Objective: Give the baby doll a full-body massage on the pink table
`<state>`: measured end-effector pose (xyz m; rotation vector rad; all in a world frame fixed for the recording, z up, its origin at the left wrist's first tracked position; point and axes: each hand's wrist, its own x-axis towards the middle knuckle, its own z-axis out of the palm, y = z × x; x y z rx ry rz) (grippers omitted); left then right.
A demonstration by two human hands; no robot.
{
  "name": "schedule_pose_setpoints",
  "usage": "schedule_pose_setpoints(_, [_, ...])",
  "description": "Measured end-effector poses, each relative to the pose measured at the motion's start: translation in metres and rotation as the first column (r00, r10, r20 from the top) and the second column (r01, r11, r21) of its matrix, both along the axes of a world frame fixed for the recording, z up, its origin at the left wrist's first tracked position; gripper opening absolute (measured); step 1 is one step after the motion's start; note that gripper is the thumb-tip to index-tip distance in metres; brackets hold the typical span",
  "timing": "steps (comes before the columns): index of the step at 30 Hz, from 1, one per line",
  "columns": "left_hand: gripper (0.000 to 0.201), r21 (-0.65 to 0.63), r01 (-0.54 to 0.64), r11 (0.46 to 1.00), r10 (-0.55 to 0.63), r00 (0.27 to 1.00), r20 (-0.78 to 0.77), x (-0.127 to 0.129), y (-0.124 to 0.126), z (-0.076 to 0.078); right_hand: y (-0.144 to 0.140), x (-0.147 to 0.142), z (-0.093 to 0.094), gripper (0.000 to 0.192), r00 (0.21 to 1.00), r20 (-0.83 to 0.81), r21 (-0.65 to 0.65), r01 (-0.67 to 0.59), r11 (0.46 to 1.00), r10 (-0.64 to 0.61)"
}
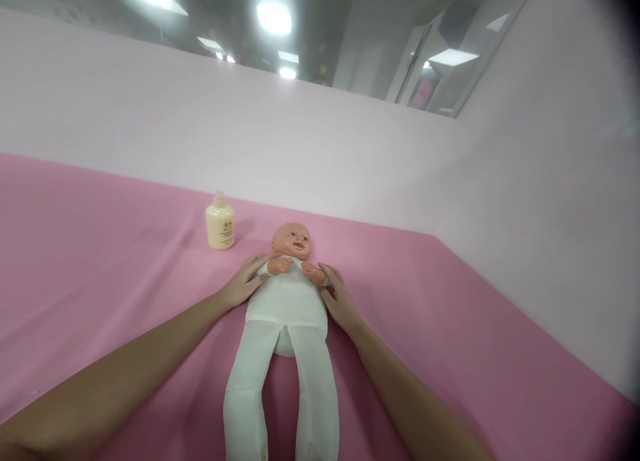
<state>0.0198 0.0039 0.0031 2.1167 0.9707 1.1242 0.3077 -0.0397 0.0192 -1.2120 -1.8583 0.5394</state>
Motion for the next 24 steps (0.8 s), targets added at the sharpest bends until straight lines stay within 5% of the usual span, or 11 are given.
schedule_pose_setpoints(24, [0.048, -0.072, -0.027, 0.997, 0.029, 0.999, 0.033, 0.0017, -0.0035, 0.0029, 0.0007, 0.002, -0.0035, 0.058, 1.0, -0.007, -0.075, -0.001, 0.997, 0.001])
